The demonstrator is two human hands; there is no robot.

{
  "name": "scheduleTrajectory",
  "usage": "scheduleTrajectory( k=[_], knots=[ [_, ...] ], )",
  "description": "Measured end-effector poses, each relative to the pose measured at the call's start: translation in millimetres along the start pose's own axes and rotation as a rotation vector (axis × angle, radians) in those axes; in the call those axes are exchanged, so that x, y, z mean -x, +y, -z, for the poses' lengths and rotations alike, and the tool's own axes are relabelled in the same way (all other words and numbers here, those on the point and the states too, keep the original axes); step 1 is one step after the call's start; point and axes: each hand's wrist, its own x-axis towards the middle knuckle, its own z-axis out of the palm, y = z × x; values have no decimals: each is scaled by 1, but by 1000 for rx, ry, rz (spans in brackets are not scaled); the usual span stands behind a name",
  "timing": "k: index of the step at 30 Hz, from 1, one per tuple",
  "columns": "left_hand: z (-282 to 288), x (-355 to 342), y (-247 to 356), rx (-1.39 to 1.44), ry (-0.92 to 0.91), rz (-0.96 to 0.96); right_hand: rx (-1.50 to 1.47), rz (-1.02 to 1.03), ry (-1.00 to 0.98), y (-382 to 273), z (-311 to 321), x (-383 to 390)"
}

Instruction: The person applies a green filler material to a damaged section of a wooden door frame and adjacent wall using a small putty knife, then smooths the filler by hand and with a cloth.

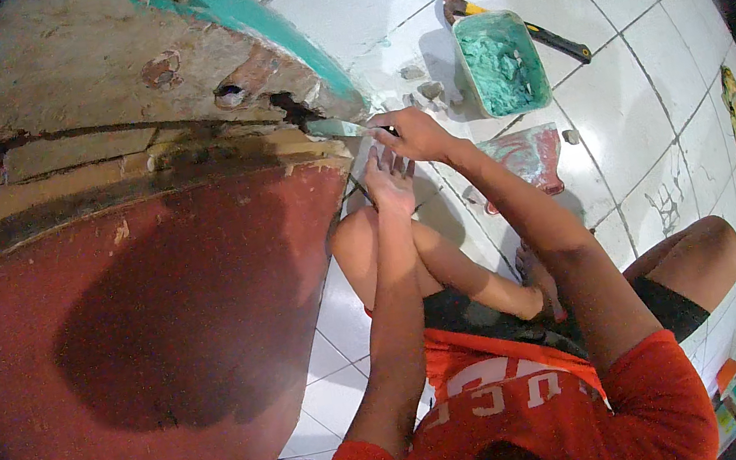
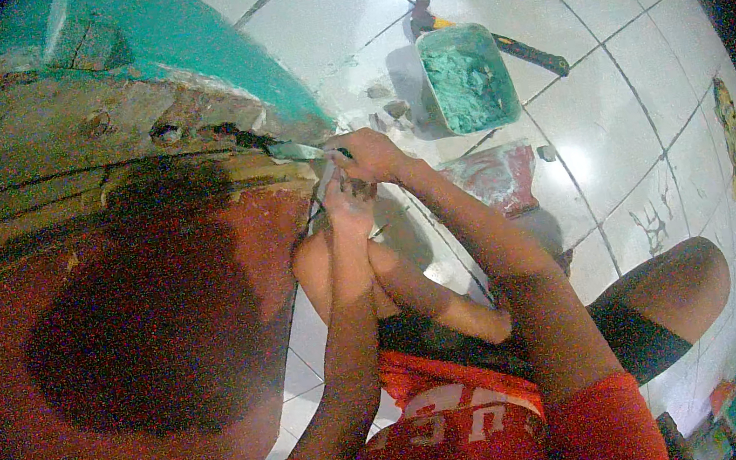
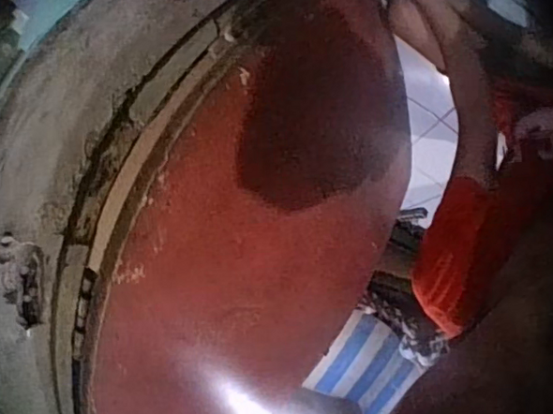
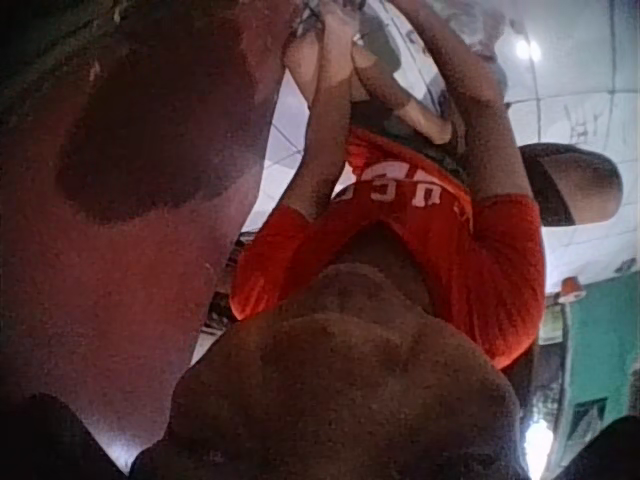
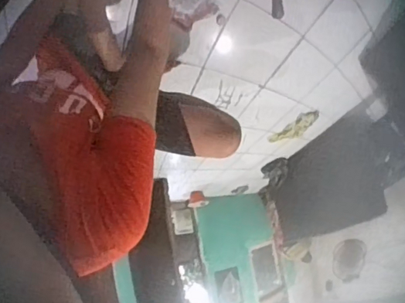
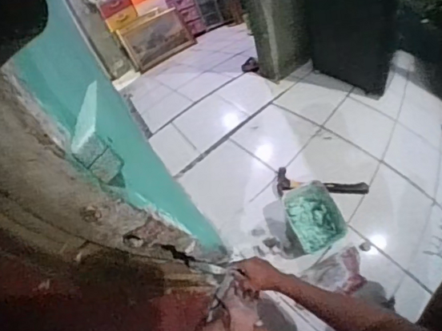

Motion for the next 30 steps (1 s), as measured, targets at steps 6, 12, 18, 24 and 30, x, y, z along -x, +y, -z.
scheduleTrajectory(
  k=[6,12,18,24,30],
  knots=[
    [-21,7,17,49,-28,-81,76,40,88,18,-13,-1],
    [-17,-25,11,338,-112,-177,56,90,94,15,-22,-15],
    [-44,-32,2,330,-53,-232,110,63,116,34,-15,-14],
    [-29,-39,4,335,-49,-262,119,-54,92,2,-22,-12],
    [-27,-33,13,270,-97,-294,166,-156,56,-16,-23,-8]
  ],
)
